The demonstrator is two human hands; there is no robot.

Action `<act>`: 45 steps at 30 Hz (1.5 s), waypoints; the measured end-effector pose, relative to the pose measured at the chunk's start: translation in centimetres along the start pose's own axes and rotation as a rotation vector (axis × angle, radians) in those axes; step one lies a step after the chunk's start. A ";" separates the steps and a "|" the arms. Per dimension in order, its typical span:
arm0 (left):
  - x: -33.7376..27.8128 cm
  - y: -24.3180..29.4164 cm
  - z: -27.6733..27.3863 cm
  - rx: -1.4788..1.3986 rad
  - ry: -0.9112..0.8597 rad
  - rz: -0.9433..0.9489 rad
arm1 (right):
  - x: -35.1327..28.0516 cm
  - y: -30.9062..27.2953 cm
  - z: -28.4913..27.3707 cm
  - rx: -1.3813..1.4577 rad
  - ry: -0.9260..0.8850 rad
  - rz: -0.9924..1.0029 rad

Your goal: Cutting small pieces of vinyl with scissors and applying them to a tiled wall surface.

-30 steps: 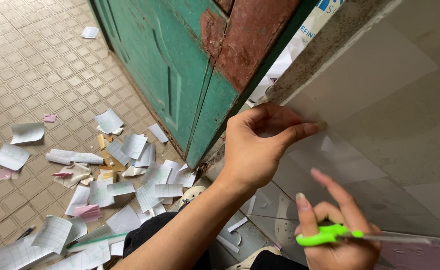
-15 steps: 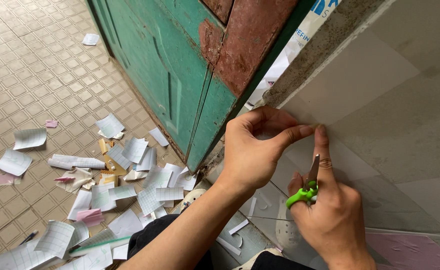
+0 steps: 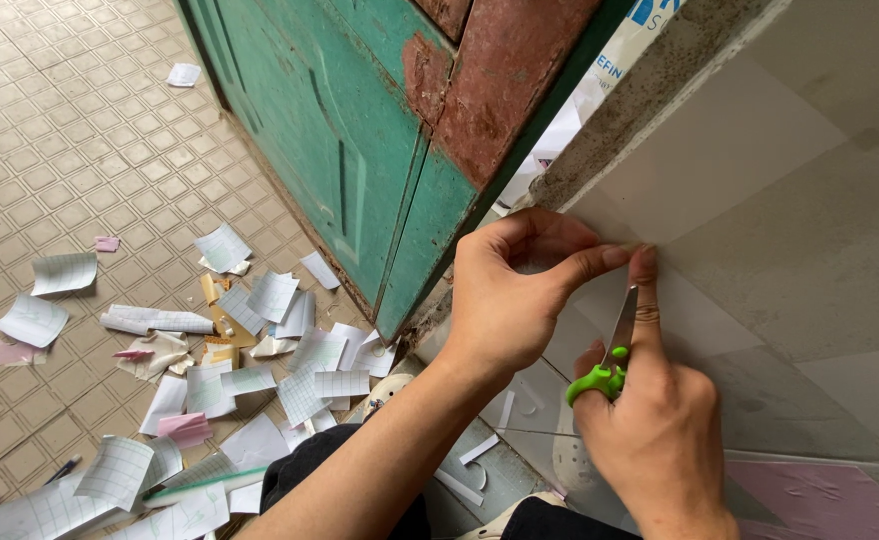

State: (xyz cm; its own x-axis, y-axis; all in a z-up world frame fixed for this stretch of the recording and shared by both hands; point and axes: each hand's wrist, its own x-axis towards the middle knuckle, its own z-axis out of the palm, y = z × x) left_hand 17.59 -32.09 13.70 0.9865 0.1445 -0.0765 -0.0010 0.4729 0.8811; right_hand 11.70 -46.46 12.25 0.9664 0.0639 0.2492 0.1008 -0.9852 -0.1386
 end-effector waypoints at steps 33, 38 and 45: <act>-0.9 -0.1 0.0 -0.156 0.041 -0.040 | -0.3 -1.0 0.0 -0.195 0.171 -0.051; -1.1 0.0 -0.2 -0.081 0.051 0.050 | -0.3 -1.0 0.0 -0.192 0.177 -0.052; -2.4 0.2 -0.4 0.134 0.078 0.234 | -0.2 -0.3 0.1 -0.198 0.158 -0.051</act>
State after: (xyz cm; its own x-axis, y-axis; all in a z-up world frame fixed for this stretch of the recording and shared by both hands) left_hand 15.15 -31.96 13.83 0.9465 0.3053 0.1049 -0.2003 0.3008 0.9324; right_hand 11.49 -46.12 12.12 0.9106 0.1037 0.4000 0.0848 -0.9943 0.0647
